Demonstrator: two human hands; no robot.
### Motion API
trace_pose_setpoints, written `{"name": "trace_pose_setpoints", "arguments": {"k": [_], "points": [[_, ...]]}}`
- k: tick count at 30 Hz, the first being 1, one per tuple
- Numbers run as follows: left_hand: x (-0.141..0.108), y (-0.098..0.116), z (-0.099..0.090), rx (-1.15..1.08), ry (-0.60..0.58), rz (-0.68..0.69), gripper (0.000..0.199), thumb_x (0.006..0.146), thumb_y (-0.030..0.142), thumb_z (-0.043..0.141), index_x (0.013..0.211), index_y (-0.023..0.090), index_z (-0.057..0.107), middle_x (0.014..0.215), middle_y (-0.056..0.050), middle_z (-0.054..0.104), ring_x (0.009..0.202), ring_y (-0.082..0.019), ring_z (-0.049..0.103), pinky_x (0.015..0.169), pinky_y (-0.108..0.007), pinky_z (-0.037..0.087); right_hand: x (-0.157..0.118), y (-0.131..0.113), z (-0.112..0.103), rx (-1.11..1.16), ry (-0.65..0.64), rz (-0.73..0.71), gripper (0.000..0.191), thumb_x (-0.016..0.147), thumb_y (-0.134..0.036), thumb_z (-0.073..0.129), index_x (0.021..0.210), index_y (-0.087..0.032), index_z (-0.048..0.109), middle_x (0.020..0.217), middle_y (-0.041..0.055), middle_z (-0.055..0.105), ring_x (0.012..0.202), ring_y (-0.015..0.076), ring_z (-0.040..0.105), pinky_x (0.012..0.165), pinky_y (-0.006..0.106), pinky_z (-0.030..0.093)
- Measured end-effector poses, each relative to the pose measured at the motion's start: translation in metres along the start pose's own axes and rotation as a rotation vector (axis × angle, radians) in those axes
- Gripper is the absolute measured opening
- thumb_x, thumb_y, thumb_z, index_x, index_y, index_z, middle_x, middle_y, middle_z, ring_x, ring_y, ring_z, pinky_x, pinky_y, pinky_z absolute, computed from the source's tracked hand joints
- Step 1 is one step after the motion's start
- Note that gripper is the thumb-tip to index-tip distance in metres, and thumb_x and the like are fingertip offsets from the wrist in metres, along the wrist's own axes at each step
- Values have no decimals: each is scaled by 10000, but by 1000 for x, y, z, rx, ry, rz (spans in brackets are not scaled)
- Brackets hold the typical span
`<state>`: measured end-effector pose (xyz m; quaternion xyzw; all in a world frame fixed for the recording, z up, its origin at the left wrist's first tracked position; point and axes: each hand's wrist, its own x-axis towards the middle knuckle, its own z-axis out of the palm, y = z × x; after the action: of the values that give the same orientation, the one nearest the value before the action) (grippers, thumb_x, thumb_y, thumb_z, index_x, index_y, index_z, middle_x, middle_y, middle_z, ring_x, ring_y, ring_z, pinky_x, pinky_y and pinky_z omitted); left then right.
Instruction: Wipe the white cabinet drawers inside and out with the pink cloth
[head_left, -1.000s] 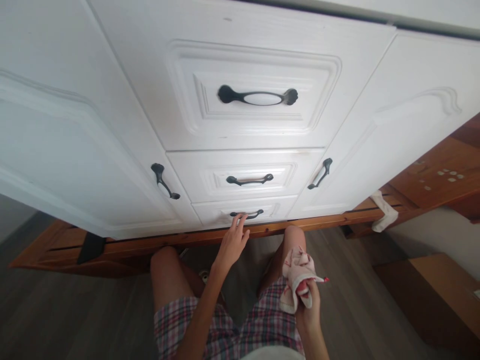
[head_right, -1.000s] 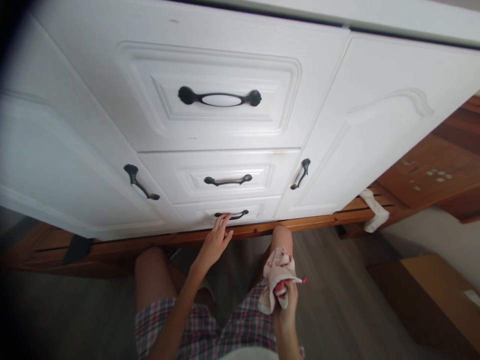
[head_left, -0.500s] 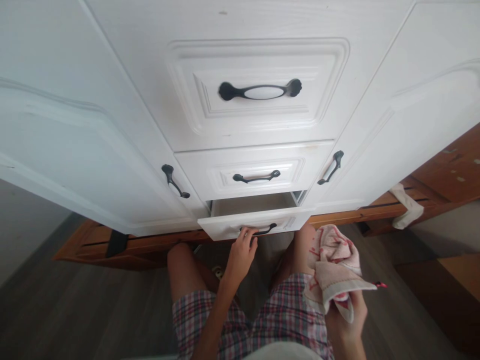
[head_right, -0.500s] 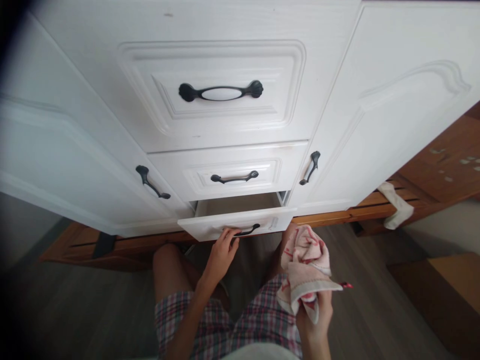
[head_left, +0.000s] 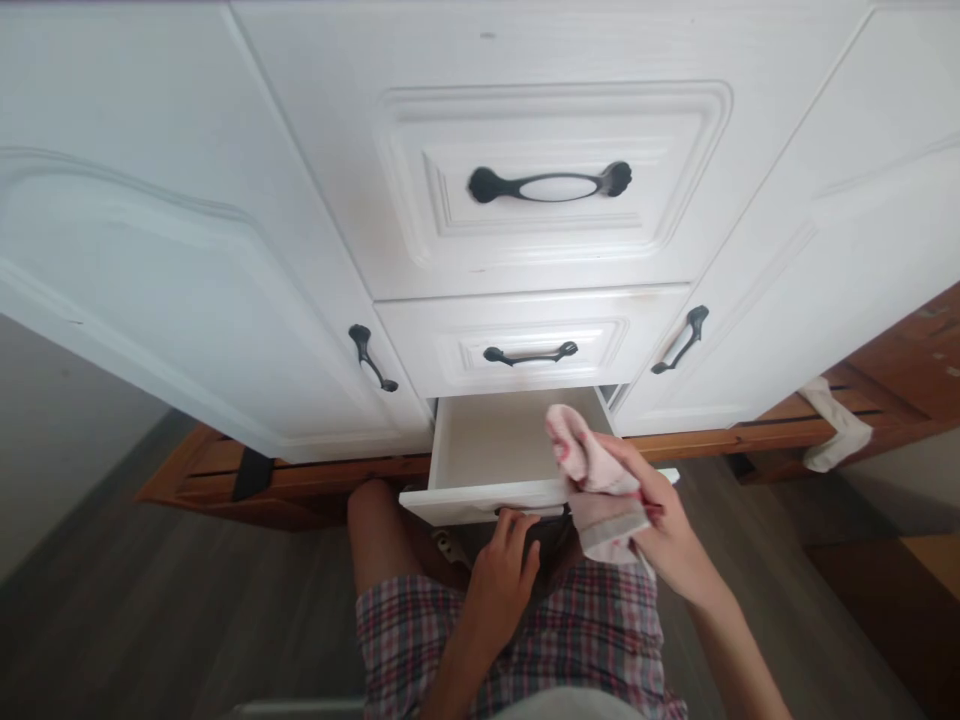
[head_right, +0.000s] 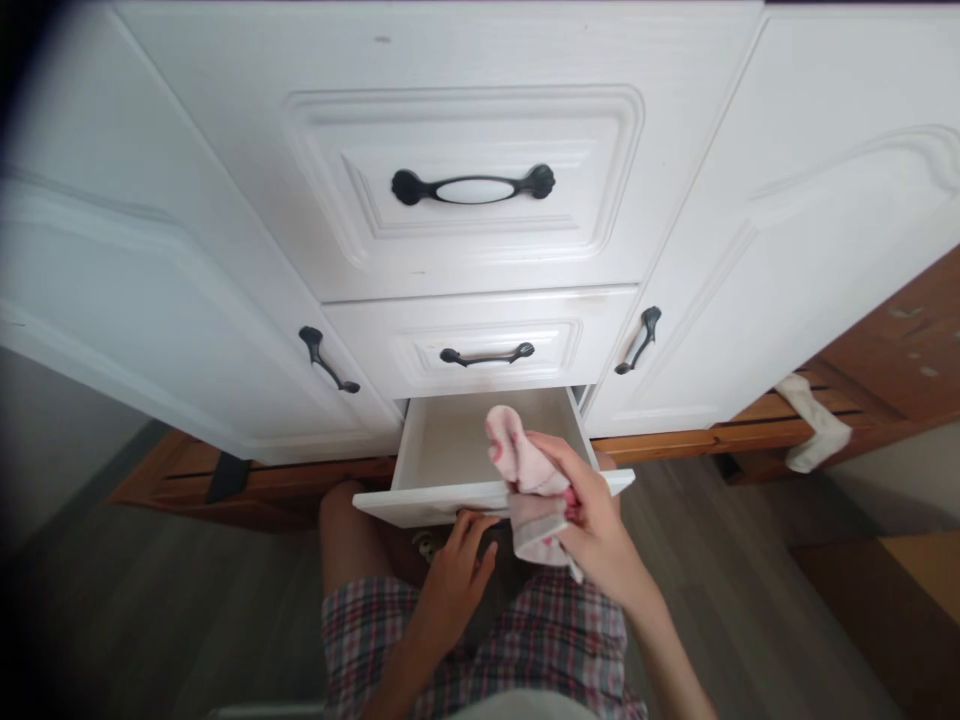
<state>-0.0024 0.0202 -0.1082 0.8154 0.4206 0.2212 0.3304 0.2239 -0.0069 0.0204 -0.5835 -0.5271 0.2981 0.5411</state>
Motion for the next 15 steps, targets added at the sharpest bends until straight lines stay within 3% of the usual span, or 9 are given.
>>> {"name": "trace_pose_setpoints", "arguments": {"k": [2,5,8,10,12,15], "points": [[-4,2,-1,-14,-15,-8,318,1102,224,424,1347,278,619,1339,-96,650,1139,-244,749,1015,-423,631,34,-16,13,-150,-288,-155,600,842,-230,645,1440,-253,693,1496,93,655,1341,322,623,1164,472,484],[-9,7,-4,-20,-37,-25,324,1098,217,434,1346,289,631,1333,-83,661,1131,-237,749,1036,-429,624,84,-22,38,-334,-469,-316,692,837,-119,548,1510,-247,645,1606,78,574,1433,289,572,1225,476,435],[-16,11,-5,-23,-41,-50,329,1096,214,441,1345,289,642,1339,-82,669,1134,-242,755,1014,-428,634,129,-9,66,-457,-677,-405,645,866,-124,550,1503,-175,636,1592,136,578,1423,299,571,1196,480,459],[-22,11,-3,-27,-49,-63,332,1099,218,433,1338,290,653,1343,-86,674,1115,-247,764,997,-434,641,154,7,86,-511,-879,-387,543,849,-115,577,1373,-151,717,1428,145,692,1245,283,665,1075,415,528],[-28,11,0,-23,-53,-74,340,1101,221,428,1336,295,662,1370,-94,674,1130,-260,765,1006,-453,639,173,27,106,-585,-1005,-270,412,797,-91,622,1162,-164,796,1159,99,781,979,233,706,883,321,546],[-38,10,3,-15,-63,-90,352,1080,210,468,1356,309,662,1415,-95,670,1182,-273,754,1039,-467,630,192,59,132,-683,-975,-99,363,725,-39,654,1012,-188,818,902,41,770,731,175,641,676,262,466]]}}
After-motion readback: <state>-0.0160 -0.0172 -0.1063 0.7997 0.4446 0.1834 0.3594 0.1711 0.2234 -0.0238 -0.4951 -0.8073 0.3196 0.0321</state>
